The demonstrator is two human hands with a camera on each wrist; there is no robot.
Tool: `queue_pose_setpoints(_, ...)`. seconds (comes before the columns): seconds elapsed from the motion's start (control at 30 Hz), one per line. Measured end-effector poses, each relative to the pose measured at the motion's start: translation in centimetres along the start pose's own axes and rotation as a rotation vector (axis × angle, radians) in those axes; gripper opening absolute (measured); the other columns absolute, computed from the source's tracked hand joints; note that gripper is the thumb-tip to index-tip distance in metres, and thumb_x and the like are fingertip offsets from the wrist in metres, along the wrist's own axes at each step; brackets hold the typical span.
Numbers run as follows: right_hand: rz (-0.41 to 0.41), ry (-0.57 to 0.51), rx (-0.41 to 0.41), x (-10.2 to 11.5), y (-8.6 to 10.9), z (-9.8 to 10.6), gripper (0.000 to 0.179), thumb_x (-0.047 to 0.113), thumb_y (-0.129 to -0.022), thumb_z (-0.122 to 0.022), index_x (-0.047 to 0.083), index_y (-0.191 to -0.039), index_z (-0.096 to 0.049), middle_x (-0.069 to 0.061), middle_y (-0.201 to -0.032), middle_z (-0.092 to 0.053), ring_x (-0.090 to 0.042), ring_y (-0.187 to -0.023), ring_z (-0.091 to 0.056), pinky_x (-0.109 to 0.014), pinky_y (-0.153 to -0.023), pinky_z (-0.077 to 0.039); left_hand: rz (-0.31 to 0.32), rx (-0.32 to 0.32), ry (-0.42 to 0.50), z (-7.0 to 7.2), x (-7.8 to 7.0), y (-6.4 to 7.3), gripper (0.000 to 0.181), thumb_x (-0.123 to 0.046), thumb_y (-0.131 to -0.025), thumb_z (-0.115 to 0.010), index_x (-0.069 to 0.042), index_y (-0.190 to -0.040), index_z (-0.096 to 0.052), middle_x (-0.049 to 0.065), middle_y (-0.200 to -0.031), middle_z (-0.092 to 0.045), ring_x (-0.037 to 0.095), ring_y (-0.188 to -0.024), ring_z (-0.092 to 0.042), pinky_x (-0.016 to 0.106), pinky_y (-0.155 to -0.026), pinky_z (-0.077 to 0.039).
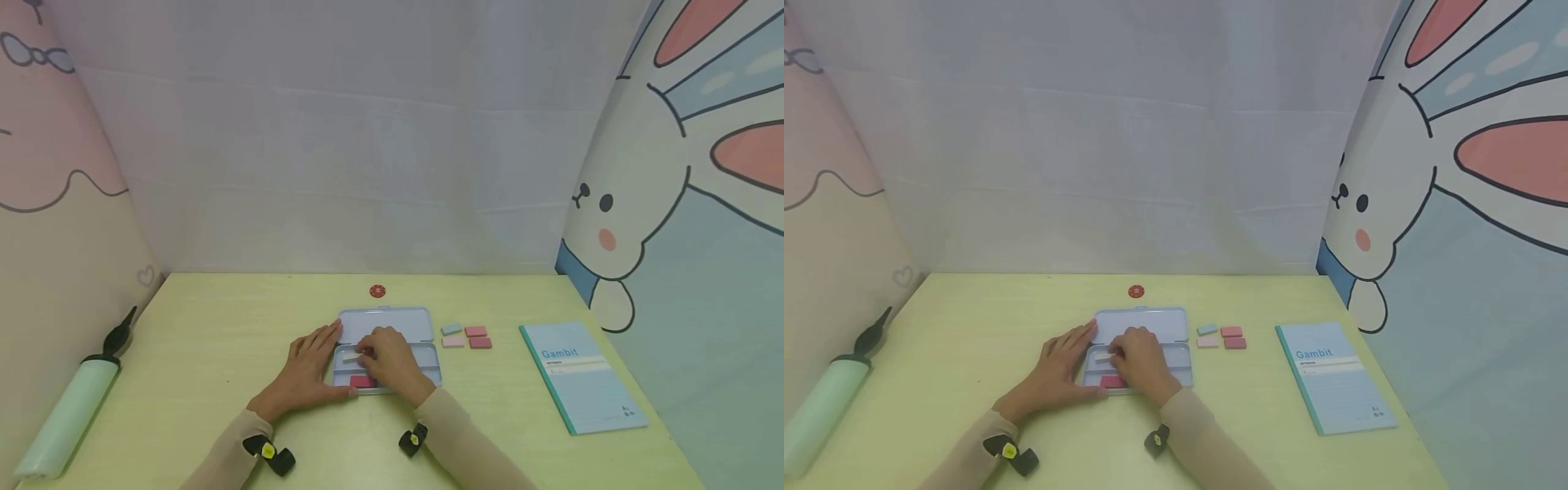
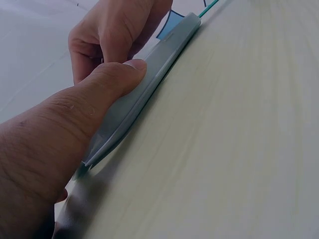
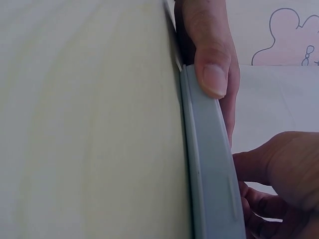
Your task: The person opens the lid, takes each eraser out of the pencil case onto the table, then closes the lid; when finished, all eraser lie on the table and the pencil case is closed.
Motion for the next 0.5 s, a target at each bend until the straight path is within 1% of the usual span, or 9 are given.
queue_pose_setpoints(0.17, -0.015, -0.048, -0.002, 0.0, 0.2, 0.3, 0.010, 0.013, -0.094, -0.080, 0.011, -0.103, -0.084, 0.000, -0.085, -0.071, -0.010, -0.080, -0.054, -0.027, -0.078, -0.045, 0.000, -0.001, 0.003, 0.1, 0.0, 0.0, 0.127, -0.078, -0.076, -0.078, -0.011, -0.171, -0.028, 0.006, -0.181, -0.027, 0.038, -0.163, -0.030, 0.069, -0.123, -0.025)
queue_pose_setpoints(0.37, -0.014, -0.112, -0.055, -0.6, 1.1, 0.9, 0.009, 0.007, -0.098, -0.074, 0.009, -0.105, -0.079, -0.005, -0.097, -0.078, -0.016, -0.087, -0.066, -0.036, -0.087, -0.055, -0.002, -0.003, 0.011, 0.1, 0.0, 0.1, 0.126, -0.076, -0.076, -0.080, -0.011, -0.171, -0.028, 0.006, -0.181, -0.027, 0.038, -0.163, -0.030, 0.068, -0.122, -0.025)
queue_pose_setpoints(0.4, -0.014, -0.120, -0.066, -0.8, 1.3, 1.0, 0.009, 0.006, -0.099, -0.073, 0.009, -0.105, -0.078, -0.005, -0.097, -0.079, -0.016, -0.087, -0.067, -0.036, -0.087, -0.056, 0.000, -0.003, 0.011, 0.0, 0.0, 0.1, 0.126, -0.076, -0.076, -0.080, -0.011, -0.171, -0.028, 0.006, -0.181, -0.027, 0.038, -0.163, -0.030, 0.068, -0.122, -0.025)
queue_pose_setpoints(0.5, -0.032, -0.154, -0.097, -1.5, 1.9, 1.6, 0.007, 0.005, -0.099, -0.073, 0.008, -0.103, -0.077, -0.005, -0.094, -0.079, -0.013, -0.082, -0.063, -0.032, -0.081, -0.055, 0.000, -0.003, 0.009, 0.1, -0.1, 0.1, 0.126, -0.075, -0.075, -0.081, -0.010, -0.171, -0.029, 0.007, -0.180, -0.027, 0.039, -0.163, -0.031, 0.068, -0.122, -0.025)
Point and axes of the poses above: each hand's wrist, its own y-axis away from the middle knuckle, its own z-axis out of the back of the hand, x = y × z, the point moved 1 cm from there along -y, towards the middle knuckle
